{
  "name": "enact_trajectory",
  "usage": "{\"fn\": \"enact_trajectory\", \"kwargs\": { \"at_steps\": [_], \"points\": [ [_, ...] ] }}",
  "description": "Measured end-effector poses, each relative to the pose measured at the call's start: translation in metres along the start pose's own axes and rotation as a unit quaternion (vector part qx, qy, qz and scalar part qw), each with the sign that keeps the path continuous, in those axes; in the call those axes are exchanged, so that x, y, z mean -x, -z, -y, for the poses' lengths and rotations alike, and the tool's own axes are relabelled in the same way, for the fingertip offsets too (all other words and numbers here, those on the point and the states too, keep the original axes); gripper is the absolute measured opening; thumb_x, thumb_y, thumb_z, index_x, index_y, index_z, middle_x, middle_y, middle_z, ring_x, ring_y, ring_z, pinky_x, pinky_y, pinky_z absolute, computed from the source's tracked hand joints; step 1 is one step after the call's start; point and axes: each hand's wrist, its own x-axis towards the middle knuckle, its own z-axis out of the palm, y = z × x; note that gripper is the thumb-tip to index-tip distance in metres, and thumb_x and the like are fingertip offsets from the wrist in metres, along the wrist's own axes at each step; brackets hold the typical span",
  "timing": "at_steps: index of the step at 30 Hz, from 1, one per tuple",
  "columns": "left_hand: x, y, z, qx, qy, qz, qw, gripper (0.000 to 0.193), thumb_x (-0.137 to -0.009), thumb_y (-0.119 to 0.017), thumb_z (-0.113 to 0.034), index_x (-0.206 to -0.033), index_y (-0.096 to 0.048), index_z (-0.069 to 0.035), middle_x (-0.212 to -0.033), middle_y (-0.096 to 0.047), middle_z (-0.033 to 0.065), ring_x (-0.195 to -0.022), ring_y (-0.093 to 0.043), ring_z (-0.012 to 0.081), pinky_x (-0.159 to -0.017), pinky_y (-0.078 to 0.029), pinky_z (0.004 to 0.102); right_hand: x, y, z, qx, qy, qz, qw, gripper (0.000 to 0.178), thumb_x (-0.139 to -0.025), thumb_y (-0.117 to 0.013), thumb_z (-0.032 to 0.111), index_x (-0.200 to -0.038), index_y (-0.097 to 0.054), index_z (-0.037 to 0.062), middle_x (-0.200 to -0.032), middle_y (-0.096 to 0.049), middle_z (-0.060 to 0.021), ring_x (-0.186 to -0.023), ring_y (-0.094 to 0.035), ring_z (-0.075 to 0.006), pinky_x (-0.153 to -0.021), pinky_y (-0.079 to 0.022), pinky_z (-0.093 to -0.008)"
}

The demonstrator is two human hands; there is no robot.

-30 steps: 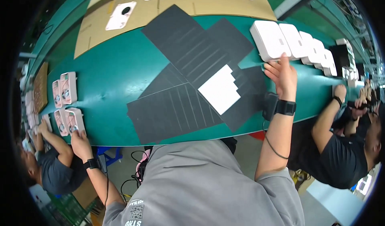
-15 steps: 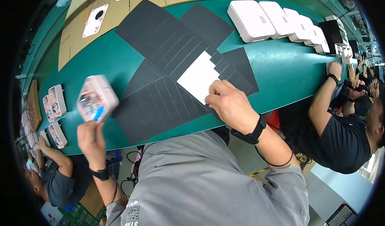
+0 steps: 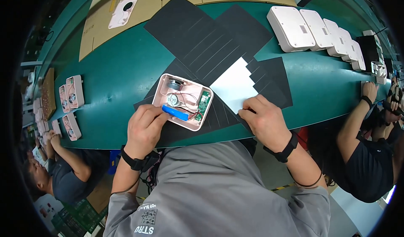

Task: Manually assembling electronic circuit boards into white plastic device enclosures on a factory line.

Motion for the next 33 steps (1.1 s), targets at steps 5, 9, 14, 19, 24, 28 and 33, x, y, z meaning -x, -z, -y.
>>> {"fn": "enact_trajectory", "kwargs": {
  "at_steps": [5,9,14,19,24,28,33],
  "points": [
    [-0.019,0.009,-0.007,0.068,0.106,-0.038,0.991,0.026,-0.079,-0.079,-0.005,-0.104,-0.073,-0.005,-0.108,-0.07,0.0073,-0.105,-0.066,0.0296,-0.092,-0.052,0.0441,-0.005,0.003,0.003,0.004,0.001,0.007,1.0,0.014,-0.083,-0.075,-0.003,-0.095,-0.068,0.0011,-0.101,-0.068,-0.0103,-0.089,-0.067,-0.0314,-0.077,-0.056,-0.0386],
    [-0.026,-0.002,-0.021,0.063,0.146,-0.054,0.986,0.025,-0.081,-0.082,-0.006,-0.104,-0.073,-0.006,-0.109,-0.069,0.0066,-0.104,-0.064,0.0298,-0.094,-0.048,0.045,-0.009,0.013,-0.001,-0.042,-0.04,0.03,0.998,0.01,-0.087,-0.07,-0.004,-0.093,-0.063,-0.0003,-0.104,-0.068,-0.0123,-0.09,-0.066,-0.0336,-0.079,-0.055,-0.0396],
    [-0.026,-0.019,-0.022,0.058,0.185,-0.061,0.979,0.024,-0.084,-0.082,-0.008,-0.107,-0.075,-0.009,-0.105,-0.067,0.0051,-0.099,-0.063,0.0279,-0.09,-0.046,0.0422,-0.011,0.029,-0.004,-0.126,-0.107,0.091,0.982,0.009,-0.092,-0.064,-0.006,-0.095,-0.057,-0.0003,-0.108,-0.069,-0.0149,-0.09,-0.065,-0.0367,-0.08,-0.054,-0.0408],
    [-0.032,-0.025,-0.025,0.066,0.15,-0.081,0.983,0.025,-0.086,-0.084,-0.015,-0.11,-0.078,-0.014,-0.101,-0.064,0.002,-0.097,-0.06,0.0241,-0.094,-0.041,0.0432,-0.009,0.035,-0.007,-0.153,-0.126,0.107,0.974,0.008,-0.095,-0.063,-0.004,-0.097,-0.056,-0.0002,-0.11,-0.069,-0.0157,-0.09,-0.065,-0.0367,-0.08,-0.053,-0.0396],
    [-0.044,-0.031,-0.034,0.033,0.129,-0.057,0.989,0.025,-0.087,-0.084,-0.022,-0.112,-0.079,-0.017,-0.096,-0.058,0.0005,-0.094,-0.057,0.0219,-0.096,-0.038,0.0454,-0.012,0.029,-0.009,-0.16,-0.135,0.09,0.974,0.008,-0.095,-0.063,-0.004,-0.096,-0.055,-0.0001,-0.109,-0.07,-0.0153,-0.089,-0.065,-0.0363,-0.079,-0.053,-0.0402],
    [-0.053,-0.03,-0.035,0.019,0.136,-0.019,0.99,0.026,-0.088,-0.084,-0.026,-0.112,-0.079,-0.017,-0.094,-0.056,0.0013,-0.093,-0.057,0.0218,-0.095,-0.038,0.0454,-0.014,0.027,-0.007,-0.14,-0.143,0.094,0.975,0.008,-0.095,-0.063,-0.004,-0.096,-0.056,0.0,-0.107,-0.07,-0.015,-0.089,-0.065,-0.0363,-0.079,-0.053,-0.0402],
    [-0.059,-0.02,-0.034,0.022,0.129,0.041,0.991,0.026,-0.088,-0.083,-0.027,-0.111,-0.079,-0.015,-0.097,-0.057,0.003,-0.094,-0.058,0.0221,-0.089,-0.038,0.0425,-0.015,0.027,-0.007,-0.128,-0.143,0.09,0.977,0.007,-0.095,-0.063,-0.003,-0.097,-0.057,0.0001,-0.106,-0.07,-0.0144,-0.089,-0.065,-0.0363,-0.079,-0.053,-0.0402]
  ]
}}
